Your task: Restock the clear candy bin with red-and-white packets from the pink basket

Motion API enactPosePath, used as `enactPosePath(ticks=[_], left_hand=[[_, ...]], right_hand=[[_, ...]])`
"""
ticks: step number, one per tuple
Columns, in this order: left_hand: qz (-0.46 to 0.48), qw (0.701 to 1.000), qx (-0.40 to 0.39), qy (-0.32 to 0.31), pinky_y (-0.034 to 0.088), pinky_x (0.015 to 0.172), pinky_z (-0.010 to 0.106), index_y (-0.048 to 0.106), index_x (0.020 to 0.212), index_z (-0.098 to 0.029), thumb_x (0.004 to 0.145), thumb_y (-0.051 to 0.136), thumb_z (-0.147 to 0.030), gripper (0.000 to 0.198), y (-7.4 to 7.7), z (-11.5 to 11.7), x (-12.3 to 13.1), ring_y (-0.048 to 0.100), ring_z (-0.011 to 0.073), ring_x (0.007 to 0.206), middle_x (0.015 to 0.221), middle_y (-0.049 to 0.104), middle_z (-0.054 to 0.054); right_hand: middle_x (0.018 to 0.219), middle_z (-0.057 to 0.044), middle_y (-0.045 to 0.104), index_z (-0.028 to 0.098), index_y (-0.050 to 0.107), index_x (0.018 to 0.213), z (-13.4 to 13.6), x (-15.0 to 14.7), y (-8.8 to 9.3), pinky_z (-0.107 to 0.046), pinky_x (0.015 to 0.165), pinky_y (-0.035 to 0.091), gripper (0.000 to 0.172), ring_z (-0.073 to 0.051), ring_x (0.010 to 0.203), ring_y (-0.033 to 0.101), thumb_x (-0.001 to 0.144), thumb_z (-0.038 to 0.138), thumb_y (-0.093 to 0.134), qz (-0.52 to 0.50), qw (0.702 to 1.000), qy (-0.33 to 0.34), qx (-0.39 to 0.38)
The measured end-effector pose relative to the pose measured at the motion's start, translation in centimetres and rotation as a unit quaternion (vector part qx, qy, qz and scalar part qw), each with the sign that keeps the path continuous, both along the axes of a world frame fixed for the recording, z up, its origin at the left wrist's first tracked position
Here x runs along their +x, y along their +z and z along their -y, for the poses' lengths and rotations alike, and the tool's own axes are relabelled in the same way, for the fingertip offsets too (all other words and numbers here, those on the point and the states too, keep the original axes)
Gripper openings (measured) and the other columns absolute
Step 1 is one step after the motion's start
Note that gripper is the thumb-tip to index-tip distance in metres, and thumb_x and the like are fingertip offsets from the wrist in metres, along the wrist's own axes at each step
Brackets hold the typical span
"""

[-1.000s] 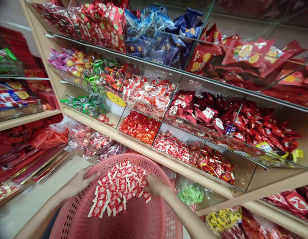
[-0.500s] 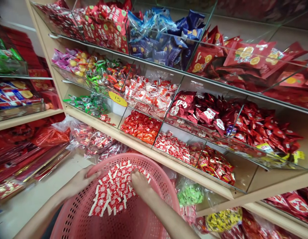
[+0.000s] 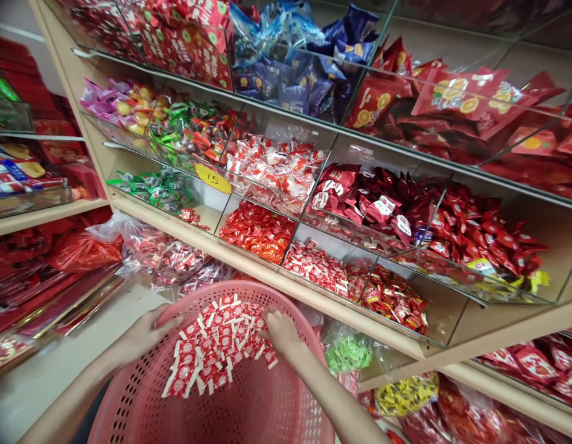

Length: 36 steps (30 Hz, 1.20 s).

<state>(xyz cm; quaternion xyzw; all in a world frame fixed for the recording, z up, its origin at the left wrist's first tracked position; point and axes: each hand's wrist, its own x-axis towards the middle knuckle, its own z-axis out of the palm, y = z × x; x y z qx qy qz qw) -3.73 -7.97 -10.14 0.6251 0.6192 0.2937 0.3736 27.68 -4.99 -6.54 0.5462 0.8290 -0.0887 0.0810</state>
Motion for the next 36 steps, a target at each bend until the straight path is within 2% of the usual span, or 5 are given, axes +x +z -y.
enactPosePath(ticks=[8,14,22,30,36], left_hand=[[0.013,1.000,0.012,-0.009,0.040,0.085,0.027,0.050,0.109,-0.014,0.078,0.046,-0.056,0.052,-0.7,-0.2,-0.2,0.054,0.0192,0.097,0.108,0.058,0.005],[0.015,1.000,0.008,-0.009,0.039,0.087,0.027,0.049,0.109,-0.014,0.078,0.046,-0.056,0.052,-0.2,-0.2,0.1,0.055,0.0186,0.097,0.107,0.059,0.004],[0.027,1.000,-0.002,-0.005,0.040,0.085,0.030,0.050,0.108,-0.013,0.077,0.046,-0.056,0.053,-0.1,-0.1,0.3,0.055,0.0208,0.096,0.106,0.059,0.006],[0.036,0.999,-0.016,0.000,0.042,0.083,0.026,0.050,0.106,-0.014,0.077,0.046,-0.057,0.052,0.5,0.0,0.6,0.056,0.0179,0.093,0.103,0.060,0.003],[0.032,0.999,-0.008,0.003,0.042,0.082,0.028,0.051,0.105,-0.013,0.076,0.048,-0.055,0.051,0.8,0.3,0.5,0.056,0.0194,0.093,0.103,0.060,0.005]], right_hand=[[0.108,-0.012,0.058,0.015,0.057,0.102,1.1,0.4,-2.3,-0.031,0.081,0.043,0.023,-0.023,0.099,0.056,0.082,0.028,0.056,0.004,1.000,0.002,0.003],[0.103,-0.012,0.060,0.015,0.059,0.098,1.2,0.2,-3.8,-0.030,0.079,0.044,0.018,-0.023,0.094,0.058,0.083,0.024,0.054,0.025,0.999,-0.015,0.025],[0.100,-0.013,0.061,0.014,0.060,0.096,1.4,-0.6,-3.1,-0.030,0.071,0.045,0.017,-0.024,0.086,0.061,0.082,0.023,0.055,0.054,0.997,-0.023,0.041],[0.101,-0.013,0.061,0.015,0.059,0.091,1.2,0.2,-4.0,-0.029,0.076,0.044,0.018,-0.022,0.090,0.060,0.084,0.031,0.053,-0.006,0.997,-0.029,0.071],[0.104,-0.011,0.060,0.016,0.059,0.094,1.0,1.3,-2.4,-0.029,0.072,0.044,0.020,-0.022,0.087,0.060,0.084,0.032,0.053,-0.057,0.994,-0.050,0.083]])
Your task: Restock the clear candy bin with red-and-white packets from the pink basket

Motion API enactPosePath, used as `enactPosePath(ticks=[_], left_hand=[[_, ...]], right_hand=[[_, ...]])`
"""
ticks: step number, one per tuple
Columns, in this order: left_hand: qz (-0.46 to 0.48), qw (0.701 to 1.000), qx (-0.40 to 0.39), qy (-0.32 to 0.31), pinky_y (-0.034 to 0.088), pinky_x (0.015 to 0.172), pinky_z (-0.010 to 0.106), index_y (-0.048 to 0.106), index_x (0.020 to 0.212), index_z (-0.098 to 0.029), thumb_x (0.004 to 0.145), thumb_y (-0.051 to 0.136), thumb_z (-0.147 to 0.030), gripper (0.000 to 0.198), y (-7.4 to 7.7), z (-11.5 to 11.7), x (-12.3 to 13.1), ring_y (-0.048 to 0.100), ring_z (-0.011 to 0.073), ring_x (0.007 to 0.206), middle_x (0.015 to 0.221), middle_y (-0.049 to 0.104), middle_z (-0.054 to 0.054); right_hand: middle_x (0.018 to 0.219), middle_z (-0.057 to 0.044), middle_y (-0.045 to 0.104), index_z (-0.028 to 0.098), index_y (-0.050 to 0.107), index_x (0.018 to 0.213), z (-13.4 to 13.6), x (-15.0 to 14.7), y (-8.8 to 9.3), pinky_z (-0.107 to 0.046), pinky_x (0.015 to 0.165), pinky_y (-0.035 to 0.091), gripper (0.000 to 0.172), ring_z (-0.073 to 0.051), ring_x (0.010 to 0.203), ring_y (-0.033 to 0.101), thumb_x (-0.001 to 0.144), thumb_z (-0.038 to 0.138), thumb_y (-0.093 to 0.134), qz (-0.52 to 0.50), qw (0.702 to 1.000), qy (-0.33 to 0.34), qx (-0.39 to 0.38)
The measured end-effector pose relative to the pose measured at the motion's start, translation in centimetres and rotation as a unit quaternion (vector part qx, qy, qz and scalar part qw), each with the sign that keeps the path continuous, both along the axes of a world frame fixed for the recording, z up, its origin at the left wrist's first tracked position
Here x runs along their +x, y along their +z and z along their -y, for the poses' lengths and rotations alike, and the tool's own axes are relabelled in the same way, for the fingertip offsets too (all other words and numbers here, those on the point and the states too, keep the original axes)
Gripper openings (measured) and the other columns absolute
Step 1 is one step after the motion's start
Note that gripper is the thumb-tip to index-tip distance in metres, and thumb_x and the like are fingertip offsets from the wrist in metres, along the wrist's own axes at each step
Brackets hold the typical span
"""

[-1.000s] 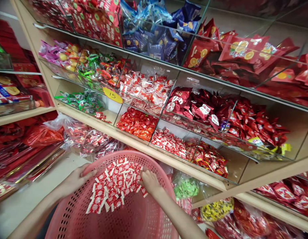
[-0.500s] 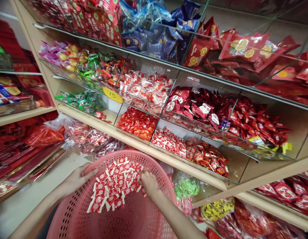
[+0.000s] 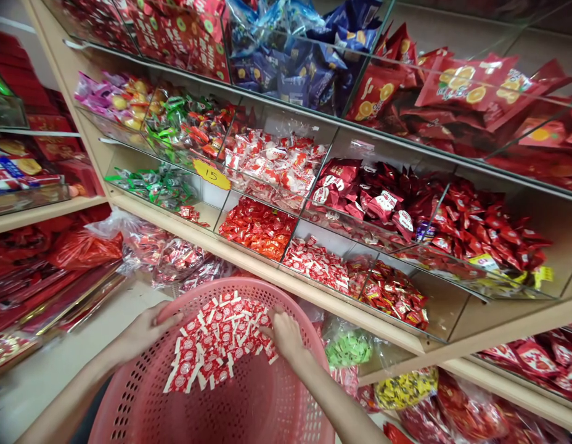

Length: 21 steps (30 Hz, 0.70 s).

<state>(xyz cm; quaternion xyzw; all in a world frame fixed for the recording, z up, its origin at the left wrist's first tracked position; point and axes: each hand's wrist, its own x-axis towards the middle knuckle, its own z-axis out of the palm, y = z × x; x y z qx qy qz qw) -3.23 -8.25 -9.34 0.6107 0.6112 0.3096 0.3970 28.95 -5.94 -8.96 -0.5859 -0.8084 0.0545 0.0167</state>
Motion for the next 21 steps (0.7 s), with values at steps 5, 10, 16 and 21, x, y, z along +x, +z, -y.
enactPosePath(ticks=[5,10,16,21], left_hand=[[-0.008,1.000,0.004,0.002,0.042,0.083,0.029,0.053,0.106,-0.012,0.075,0.049,-0.053,0.051,0.0,0.0,-0.1,0.056,0.0221,0.093,0.103,0.060,0.007],[-0.023,1.000,0.011,-0.005,0.042,0.081,0.028,0.052,0.103,-0.012,0.077,0.046,-0.055,0.051,-0.3,-0.1,-0.1,0.056,0.0210,0.091,0.100,0.061,0.006],[-0.038,0.999,0.015,-0.004,0.041,0.080,0.029,0.052,0.101,-0.012,0.077,0.045,-0.057,0.051,-0.6,0.1,-0.3,0.055,0.0218,0.090,0.099,0.060,0.007],[-0.026,1.000,0.018,-0.004,0.041,0.080,0.028,0.052,0.103,-0.013,0.077,0.045,-0.057,0.051,-0.9,0.0,-0.3,0.055,0.0202,0.091,0.100,0.060,0.005]], right_hand=[[0.095,-0.007,0.063,0.017,0.062,0.087,1.4,-0.1,0.6,-0.027,0.073,0.042,0.020,-0.020,0.086,0.058,0.079,0.035,0.057,-0.061,0.994,0.048,-0.076],[0.094,-0.005,0.064,0.018,0.064,0.088,3.7,-1.8,-0.7,-0.025,0.072,0.042,0.021,-0.020,0.088,0.057,0.071,0.029,0.064,-0.047,0.975,0.103,-0.192],[0.109,-0.011,0.059,0.014,0.058,0.105,4.6,-2.9,-1.9,-0.032,0.081,0.044,0.032,-0.025,0.098,0.056,0.076,0.026,0.060,0.035,0.974,0.134,-0.178],[0.112,-0.014,0.058,0.013,0.054,0.113,4.9,-3.2,-2.0,-0.037,0.080,0.046,0.042,-0.028,0.098,0.057,0.074,0.026,0.063,0.075,0.976,0.119,-0.167]])
